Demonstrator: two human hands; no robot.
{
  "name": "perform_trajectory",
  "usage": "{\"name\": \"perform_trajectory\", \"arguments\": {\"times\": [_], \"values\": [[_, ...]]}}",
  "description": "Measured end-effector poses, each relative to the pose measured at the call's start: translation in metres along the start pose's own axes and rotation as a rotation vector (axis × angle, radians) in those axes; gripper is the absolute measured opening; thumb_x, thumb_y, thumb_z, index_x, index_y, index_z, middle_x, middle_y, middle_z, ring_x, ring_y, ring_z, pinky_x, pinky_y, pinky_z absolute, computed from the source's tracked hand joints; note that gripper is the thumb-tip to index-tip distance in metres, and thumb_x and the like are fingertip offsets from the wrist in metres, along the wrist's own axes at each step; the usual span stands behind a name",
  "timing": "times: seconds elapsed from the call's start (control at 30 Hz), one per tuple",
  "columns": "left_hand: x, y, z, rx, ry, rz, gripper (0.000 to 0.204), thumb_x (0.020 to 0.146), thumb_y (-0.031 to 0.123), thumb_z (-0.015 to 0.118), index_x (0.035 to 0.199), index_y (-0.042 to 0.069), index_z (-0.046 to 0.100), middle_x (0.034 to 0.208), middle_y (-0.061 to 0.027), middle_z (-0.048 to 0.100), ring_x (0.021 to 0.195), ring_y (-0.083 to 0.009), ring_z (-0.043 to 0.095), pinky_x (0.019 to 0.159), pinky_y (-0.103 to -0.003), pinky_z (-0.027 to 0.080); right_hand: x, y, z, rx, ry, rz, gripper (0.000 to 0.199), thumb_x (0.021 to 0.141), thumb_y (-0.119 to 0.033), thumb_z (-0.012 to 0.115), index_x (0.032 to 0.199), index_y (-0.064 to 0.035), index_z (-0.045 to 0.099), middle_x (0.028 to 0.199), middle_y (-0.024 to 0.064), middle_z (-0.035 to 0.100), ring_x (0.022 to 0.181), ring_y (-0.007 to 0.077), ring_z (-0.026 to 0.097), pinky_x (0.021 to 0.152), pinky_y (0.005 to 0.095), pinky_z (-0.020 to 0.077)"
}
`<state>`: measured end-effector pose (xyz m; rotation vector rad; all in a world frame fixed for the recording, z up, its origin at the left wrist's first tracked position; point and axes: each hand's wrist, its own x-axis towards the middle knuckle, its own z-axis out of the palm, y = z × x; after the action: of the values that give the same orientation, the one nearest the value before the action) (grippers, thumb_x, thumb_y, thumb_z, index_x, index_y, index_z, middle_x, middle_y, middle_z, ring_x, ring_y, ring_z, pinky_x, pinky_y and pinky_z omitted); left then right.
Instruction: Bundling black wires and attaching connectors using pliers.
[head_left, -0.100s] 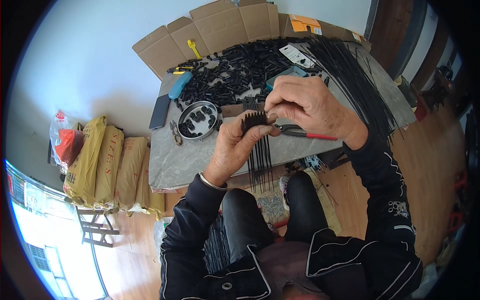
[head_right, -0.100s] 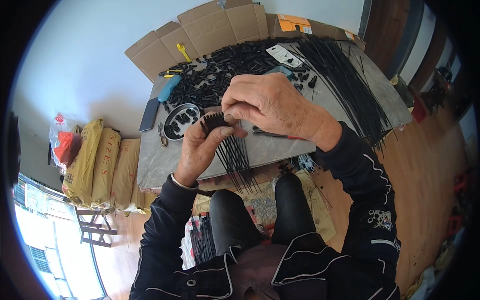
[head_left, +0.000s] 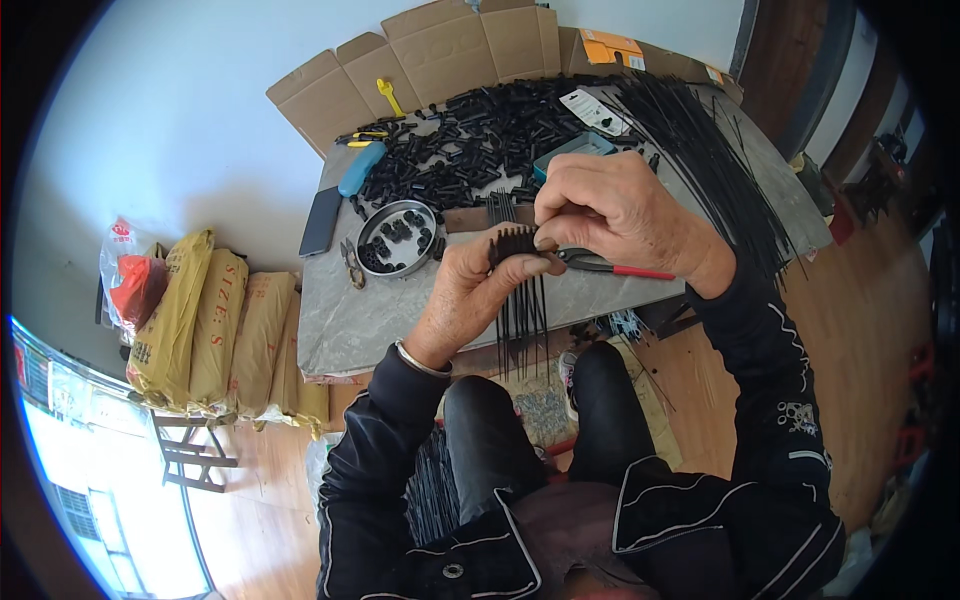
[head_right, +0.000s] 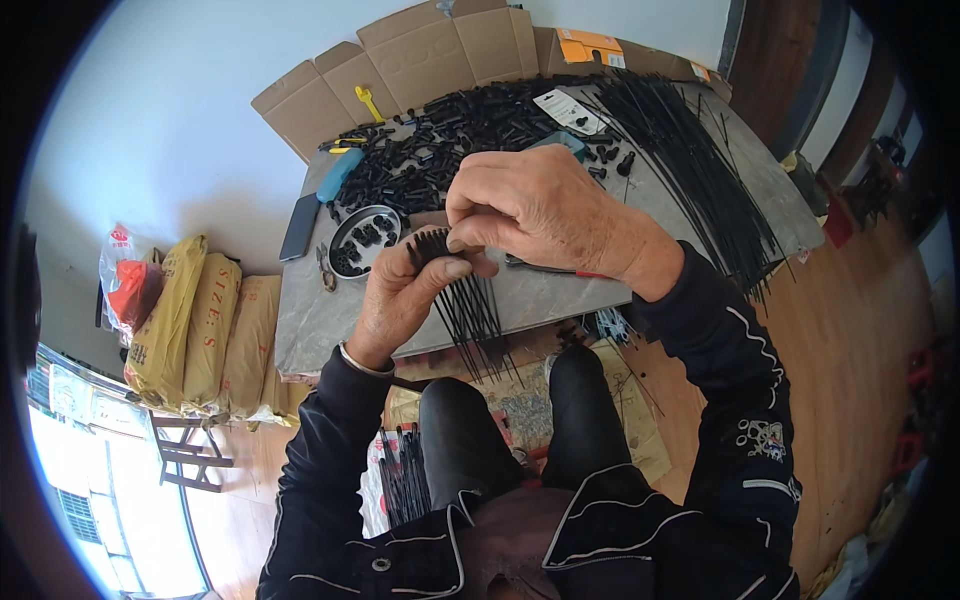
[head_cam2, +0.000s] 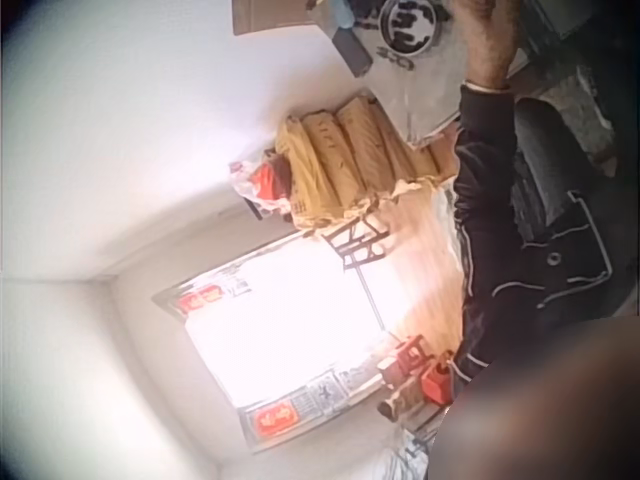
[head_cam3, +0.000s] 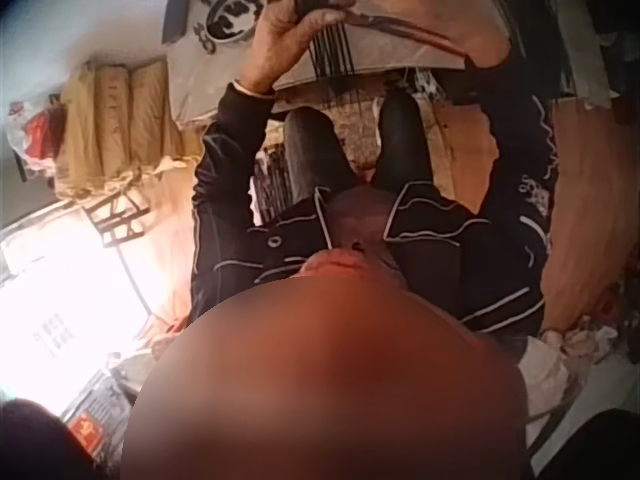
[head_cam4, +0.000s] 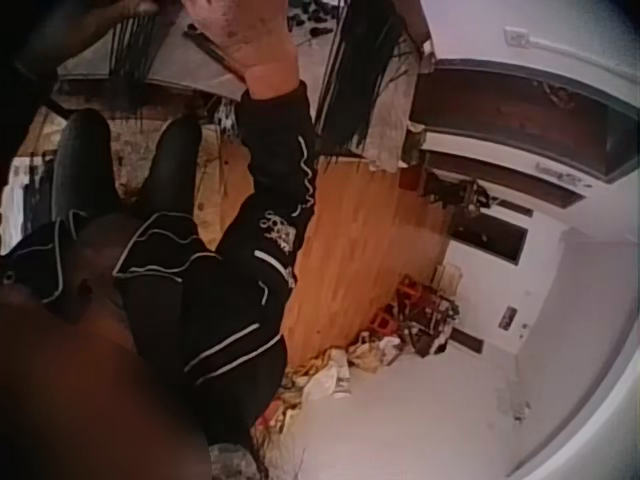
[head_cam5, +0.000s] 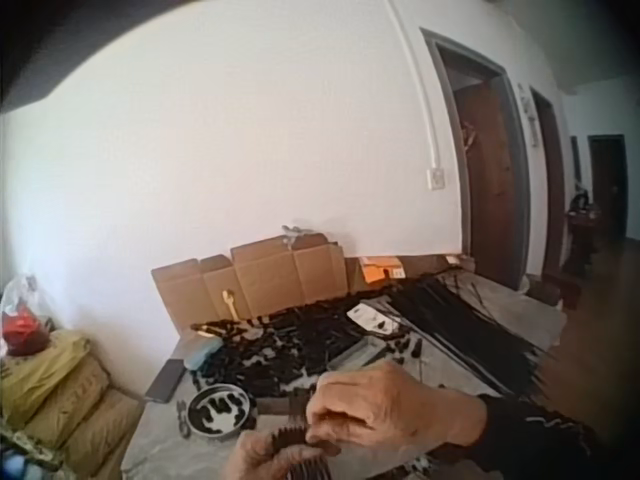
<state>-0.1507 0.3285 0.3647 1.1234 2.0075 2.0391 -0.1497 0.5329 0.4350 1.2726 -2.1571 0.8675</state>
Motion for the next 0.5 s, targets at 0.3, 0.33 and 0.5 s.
{"name": "perform_trajectory", "arguments": {"times": [0.3,0.33,0.5], "values": [[0.005,0.009,-0.013,0.241,-0.108,0.119,0.019,0.083,0.014,0.073,0.096,0.001,0.067,0.083,-0.002,0.069,0.076,-0.0073,0.061,0.072,-0.025,0.051,-0.001,0.003,0.012,0.07,0.005,0.035,0.024,0.074,-0.014,0.079,0.08,-0.0046,0.058,0.071,0.0031,0.058,0.059,0.0151,0.058,0.052,0.027,0.0448],[0.005,0.009,-0.014,0.287,-0.088,0.132,0.019,0.082,0.014,0.074,0.095,0.001,0.068,0.082,-0.0025,0.07,0.076,-0.0076,0.061,0.071,-0.025,0.051,-0.001,0.004,0.016,0.165,0.024,0.095,0.025,0.073,-0.011,0.08,0.081,-0.0038,0.057,0.07,0.0027,0.057,0.06,0.012,0.057,0.051,0.0248,0.0438],[0.003,0.008,-0.016,0.317,-0.073,0.157,0.02,0.08,0.014,0.076,0.094,0.002,0.07,0.081,-0.0039,0.07,0.074,-0.0081,0.062,0.069,-0.025,0.051,0.003,-0.005,0.014,0.246,-0.058,0.213,0.019,0.079,-0.009,0.075,0.082,-0.0029,0.058,0.072,0.0021,0.058,0.064,0.0096,0.057,0.055,0.0232,0.0448]]}}
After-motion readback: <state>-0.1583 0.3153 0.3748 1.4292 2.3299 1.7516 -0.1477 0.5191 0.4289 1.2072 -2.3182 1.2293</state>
